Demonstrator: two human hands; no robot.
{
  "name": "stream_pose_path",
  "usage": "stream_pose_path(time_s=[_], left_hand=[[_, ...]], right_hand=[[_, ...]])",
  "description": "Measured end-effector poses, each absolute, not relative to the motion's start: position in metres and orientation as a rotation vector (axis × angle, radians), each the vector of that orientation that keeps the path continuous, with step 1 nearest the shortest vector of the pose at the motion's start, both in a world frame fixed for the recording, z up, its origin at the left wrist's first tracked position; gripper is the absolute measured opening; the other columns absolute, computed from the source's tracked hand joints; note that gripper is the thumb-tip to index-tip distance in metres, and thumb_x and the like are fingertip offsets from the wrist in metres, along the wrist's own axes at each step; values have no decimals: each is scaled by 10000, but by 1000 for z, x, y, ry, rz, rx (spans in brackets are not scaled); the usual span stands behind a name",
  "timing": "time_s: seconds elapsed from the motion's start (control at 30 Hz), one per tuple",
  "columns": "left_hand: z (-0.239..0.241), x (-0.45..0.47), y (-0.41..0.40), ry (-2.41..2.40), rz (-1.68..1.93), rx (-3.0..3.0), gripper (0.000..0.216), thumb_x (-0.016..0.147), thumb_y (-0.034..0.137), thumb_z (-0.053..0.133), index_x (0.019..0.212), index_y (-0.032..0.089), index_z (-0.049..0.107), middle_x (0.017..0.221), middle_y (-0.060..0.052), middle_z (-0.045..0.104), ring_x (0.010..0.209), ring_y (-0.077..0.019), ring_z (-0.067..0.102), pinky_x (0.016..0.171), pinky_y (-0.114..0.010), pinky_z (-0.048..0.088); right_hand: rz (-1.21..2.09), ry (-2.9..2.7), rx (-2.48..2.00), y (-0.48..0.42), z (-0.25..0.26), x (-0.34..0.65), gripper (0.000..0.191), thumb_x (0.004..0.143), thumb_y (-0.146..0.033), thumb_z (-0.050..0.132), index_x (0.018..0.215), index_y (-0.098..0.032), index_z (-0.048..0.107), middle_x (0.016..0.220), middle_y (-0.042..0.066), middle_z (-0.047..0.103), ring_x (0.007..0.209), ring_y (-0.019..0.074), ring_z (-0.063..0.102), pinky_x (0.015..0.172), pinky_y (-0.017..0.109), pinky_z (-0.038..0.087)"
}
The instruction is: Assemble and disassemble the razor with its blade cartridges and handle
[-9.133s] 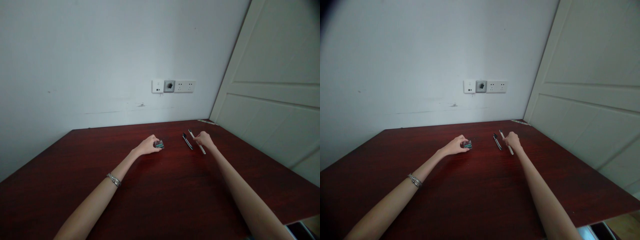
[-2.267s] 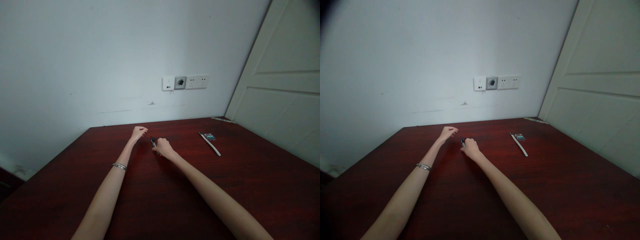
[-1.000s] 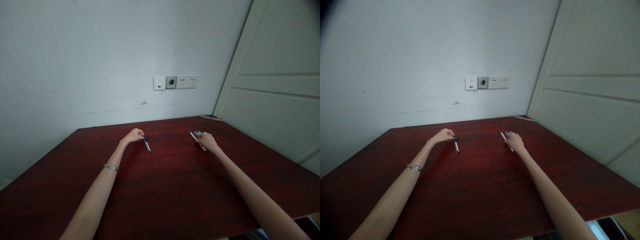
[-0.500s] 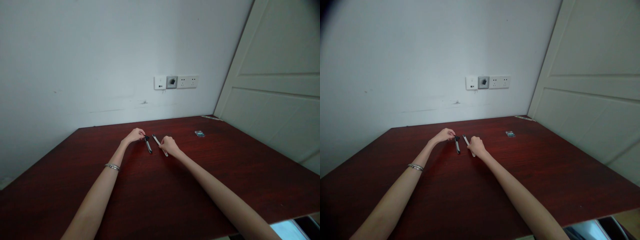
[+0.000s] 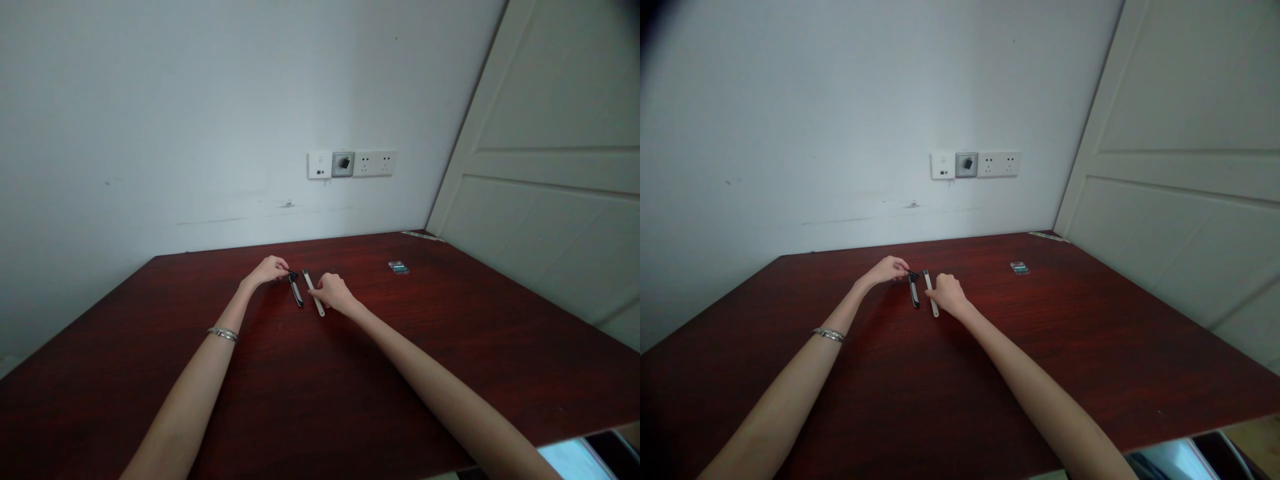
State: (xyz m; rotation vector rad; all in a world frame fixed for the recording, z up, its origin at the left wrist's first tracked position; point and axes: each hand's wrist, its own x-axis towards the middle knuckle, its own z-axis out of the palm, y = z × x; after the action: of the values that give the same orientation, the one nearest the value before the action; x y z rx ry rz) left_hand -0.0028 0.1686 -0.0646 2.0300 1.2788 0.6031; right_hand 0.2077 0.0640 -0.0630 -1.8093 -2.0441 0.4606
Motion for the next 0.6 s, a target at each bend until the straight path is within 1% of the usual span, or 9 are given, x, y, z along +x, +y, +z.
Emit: stream_pose_path(time_s=[0.1,0.2,0.27,0.33,0.4,0.43,0.5,0.6], left_hand=[[-62,-6,168,1311,617,2000,220,633,218,630,818,99,629,659,-55,656,535,-128,591,481,-214,441],[-60,-10,169,1360,639,1954,223,622,214,630,811,95,627,634,-43,640,521,-126,582,476,-219,442],[-58,-13,170,1381,656,1938,202,626,209,616,792,94,622,603,-34,625,511,-125,574,475,-222,443],[-58,-15,171,1390,669,1928,190,636,209,601,785,92,617,599,-35,621,514,-125,573,480,-226,448],[-58,-17,172,1391,681,1916,194,642,211,590,793,92,615,614,-40,628,526,-126,577,493,-230,455],[-59,-17,172,1389,686,1908,199,644,214,588,798,91,614,620,-43,631,532,-128,579,499,-233,458],[-60,-19,173,1384,693,1893,214,644,224,589,809,91,616,634,-46,636,540,-130,581,507,-239,461],[-64,-21,175,1369,688,1892,227,646,250,598,812,97,622,660,-49,639,555,-130,585,510,-235,459]], right_hand=[[398,-1969,-1818,74,-60,240,291,745,-427,617,839,-162,690,817,98,694,790,218,659,692,258,468],[191,-1869,-1844,86,-56,297,288,770,-366,586,965,-175,679,988,99,670,939,215,621,823,271,443],[35,-1772,-1904,94,-56,342,355,770,-360,578,1055,-161,650,1101,128,620,1026,237,577,889,309,421],[-32,-1733,-1973,99,-59,383,436,731,-367,619,1104,-142,624,1185,153,571,1128,279,506,954,373,379],[27,-1793,-1997,103,-65,416,514,695,-346,657,1147,-109,592,1233,174,542,1194,301,450,1013,440,305],[100,-1841,-1986,104,-68,429,557,671,-320,677,1178,-116,571,1274,165,515,1212,298,435,1029,446,282],[286,-1911,-1927,107,-73,448,638,634,-250,692,1239,-140,522,1337,135,468,1234,269,423,1034,395,295],[515,-1919,-1866,111,-77,464,721,598,-166,684,1289,-156,478,1311,117,505,1194,263,471,1000,357,349]])
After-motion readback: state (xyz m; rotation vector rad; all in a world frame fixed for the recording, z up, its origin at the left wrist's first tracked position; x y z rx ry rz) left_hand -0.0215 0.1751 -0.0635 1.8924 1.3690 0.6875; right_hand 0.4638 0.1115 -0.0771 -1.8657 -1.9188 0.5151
